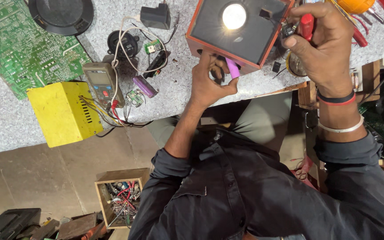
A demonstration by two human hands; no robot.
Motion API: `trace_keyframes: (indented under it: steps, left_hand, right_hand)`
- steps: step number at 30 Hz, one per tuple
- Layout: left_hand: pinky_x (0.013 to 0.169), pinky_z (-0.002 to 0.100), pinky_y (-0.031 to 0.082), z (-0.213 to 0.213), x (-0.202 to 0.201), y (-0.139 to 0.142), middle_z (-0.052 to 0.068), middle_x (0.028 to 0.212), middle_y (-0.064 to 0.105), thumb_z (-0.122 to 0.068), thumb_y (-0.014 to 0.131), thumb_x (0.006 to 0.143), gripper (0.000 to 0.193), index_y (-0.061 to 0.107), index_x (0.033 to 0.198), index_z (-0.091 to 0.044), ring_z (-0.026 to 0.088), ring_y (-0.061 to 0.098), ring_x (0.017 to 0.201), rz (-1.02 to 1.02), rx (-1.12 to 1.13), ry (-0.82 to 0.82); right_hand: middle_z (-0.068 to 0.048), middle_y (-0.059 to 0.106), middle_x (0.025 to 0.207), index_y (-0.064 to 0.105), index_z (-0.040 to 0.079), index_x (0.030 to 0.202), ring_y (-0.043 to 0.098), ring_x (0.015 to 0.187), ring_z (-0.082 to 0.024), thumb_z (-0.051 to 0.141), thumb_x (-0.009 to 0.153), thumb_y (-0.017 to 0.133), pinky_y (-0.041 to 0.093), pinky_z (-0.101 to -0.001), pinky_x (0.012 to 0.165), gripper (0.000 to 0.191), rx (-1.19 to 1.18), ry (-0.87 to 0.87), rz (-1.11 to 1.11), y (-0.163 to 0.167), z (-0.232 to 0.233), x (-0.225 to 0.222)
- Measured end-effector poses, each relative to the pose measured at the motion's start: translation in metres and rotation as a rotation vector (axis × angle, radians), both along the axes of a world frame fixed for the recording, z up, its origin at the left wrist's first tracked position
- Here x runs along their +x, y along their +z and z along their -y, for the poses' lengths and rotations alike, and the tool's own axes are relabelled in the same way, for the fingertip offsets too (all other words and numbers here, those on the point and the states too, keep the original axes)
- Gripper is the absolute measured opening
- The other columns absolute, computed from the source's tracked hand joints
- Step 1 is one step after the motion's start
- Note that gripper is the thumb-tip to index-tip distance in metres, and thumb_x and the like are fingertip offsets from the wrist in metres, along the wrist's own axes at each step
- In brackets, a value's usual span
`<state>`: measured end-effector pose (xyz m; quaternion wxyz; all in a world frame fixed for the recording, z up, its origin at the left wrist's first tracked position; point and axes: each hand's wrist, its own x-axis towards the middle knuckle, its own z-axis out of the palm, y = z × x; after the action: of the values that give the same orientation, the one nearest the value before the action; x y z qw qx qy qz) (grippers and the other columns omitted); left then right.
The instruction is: The person strips and twists wires, then solders them to a pink cylindrical battery. They repeatedly test the connection by touching the battery to a small wooden box with a light, then re-solder the joint. The clip ends with the person holding the battery and wire.
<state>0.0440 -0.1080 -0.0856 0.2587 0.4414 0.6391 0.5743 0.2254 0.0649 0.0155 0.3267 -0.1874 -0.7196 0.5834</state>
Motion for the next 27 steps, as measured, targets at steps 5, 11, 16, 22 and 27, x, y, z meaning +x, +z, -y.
trace_keyframes:
  steps: [5, 11, 16, 22, 27]
  left_hand:
    - [0.065, 0.024, 0.055, 0.0, -0.001, -0.002, 0.004, 0.089, 0.072, -0.011, 0.089, 0.069, 0.085, 0.044, 0.141, -0.005, 0.01, 0.069, 0.074, -0.018, 0.039, -0.007]
    - [0.065, 0.023, 0.055, -0.001, -0.002, -0.004, 0.003, 0.086, 0.071, -0.011, 0.09, 0.069, 0.082, 0.046, 0.138, -0.006, 0.01, 0.069, 0.073, -0.016, 0.02, -0.022]
    - [0.065, 0.024, 0.055, 0.0, -0.002, -0.003, 0.004, 0.084, 0.071, -0.012, 0.09, 0.068, 0.081, 0.047, 0.137, -0.006, 0.01, 0.068, 0.071, -0.002, -0.014, -0.012]
    - [0.066, 0.024, 0.056, -0.002, 0.0, 0.0, 0.004, 0.089, 0.07, -0.009, 0.089, 0.069, 0.083, 0.045, 0.139, -0.006, 0.011, 0.071, 0.079, 0.014, 0.042, -0.011]
    - [0.065, 0.024, 0.056, -0.002, 0.0, -0.003, 0.004, 0.087, 0.07, -0.009, 0.09, 0.069, 0.081, 0.046, 0.137, -0.007, 0.011, 0.071, 0.077, -0.006, 0.029, -0.013]
  right_hand:
    - [-0.002, 0.058, 0.104, 0.059, 0.0, 0.127, 0.052, 0.089, -0.007, 0.017, 0.093, 0.088, 0.043, -0.019, 0.079, 0.048, 0.104, -0.021, 0.032, 0.002, -0.004, -0.001]
    - [0.002, 0.062, 0.095, 0.062, 0.003, 0.124, 0.055, 0.074, -0.002, 0.032, 0.095, 0.082, 0.044, -0.0149, 0.068, 0.045, -0.039, -0.024, 0.016, -0.007, -0.011, 0.008]
    - [0.001, 0.063, 0.101, 0.064, 0.001, 0.121, 0.049, 0.078, -0.003, 0.029, 0.1, 0.082, 0.041, -0.0171, 0.072, 0.039, 0.008, -0.022, 0.085, -0.013, -0.014, 0.009]
    - [0.002, 0.055, 0.1, 0.066, 0.0, 0.123, 0.048, 0.085, -0.004, 0.02, 0.1, 0.083, 0.039, -0.0177, 0.077, 0.035, 0.059, 0.024, 0.113, -0.007, -0.013, 0.006]
    - [-0.008, 0.061, 0.119, 0.062, -0.003, 0.12, 0.056, 0.099, -0.011, -0.002, 0.104, 0.077, 0.046, -0.0229, 0.087, 0.022, 0.388, 0.076, 0.089, 0.001, -0.009, 0.004]
